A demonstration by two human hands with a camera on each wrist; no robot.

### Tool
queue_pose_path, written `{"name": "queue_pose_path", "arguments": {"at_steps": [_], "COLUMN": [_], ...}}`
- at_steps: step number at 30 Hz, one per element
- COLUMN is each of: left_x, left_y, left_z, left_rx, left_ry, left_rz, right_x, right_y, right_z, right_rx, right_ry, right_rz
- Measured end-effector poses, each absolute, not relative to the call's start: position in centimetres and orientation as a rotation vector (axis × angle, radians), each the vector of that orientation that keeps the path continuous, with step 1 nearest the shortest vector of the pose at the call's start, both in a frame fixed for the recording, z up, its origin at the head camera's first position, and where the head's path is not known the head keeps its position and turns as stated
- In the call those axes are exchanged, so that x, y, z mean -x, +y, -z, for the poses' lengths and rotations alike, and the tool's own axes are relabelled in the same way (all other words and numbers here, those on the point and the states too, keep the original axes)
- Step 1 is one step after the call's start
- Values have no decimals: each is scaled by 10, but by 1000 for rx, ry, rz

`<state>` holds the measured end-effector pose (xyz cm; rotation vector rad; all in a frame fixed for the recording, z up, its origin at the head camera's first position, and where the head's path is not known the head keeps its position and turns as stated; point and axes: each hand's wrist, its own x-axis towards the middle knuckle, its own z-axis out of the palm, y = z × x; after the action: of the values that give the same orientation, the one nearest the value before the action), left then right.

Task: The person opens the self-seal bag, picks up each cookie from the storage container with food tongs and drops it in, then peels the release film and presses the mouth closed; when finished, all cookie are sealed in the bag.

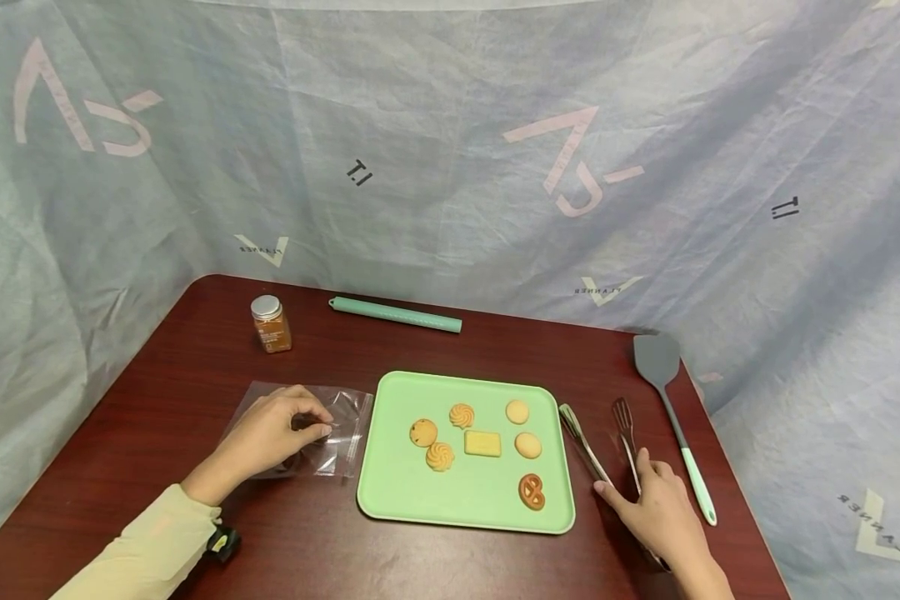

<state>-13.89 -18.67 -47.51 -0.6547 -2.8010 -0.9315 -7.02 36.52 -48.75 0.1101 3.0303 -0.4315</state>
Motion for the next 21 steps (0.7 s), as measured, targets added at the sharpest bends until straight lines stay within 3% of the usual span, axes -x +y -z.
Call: {"name": "queue_pose_path", "arguments": {"at_steps": [12,21], "left_x": [138,139], "left_y": [-189,-189], "left_z": [476,477], "left_rx": [657,655], "left_ry": [-2802,-2798], "left_rz": [971,965], "right_x": [70,81], "right_y": [370,357], "right_z": [485,479], "right_rx": [-46,280], "right_ry": [3163,3335], "right_rz": [603,762]}}
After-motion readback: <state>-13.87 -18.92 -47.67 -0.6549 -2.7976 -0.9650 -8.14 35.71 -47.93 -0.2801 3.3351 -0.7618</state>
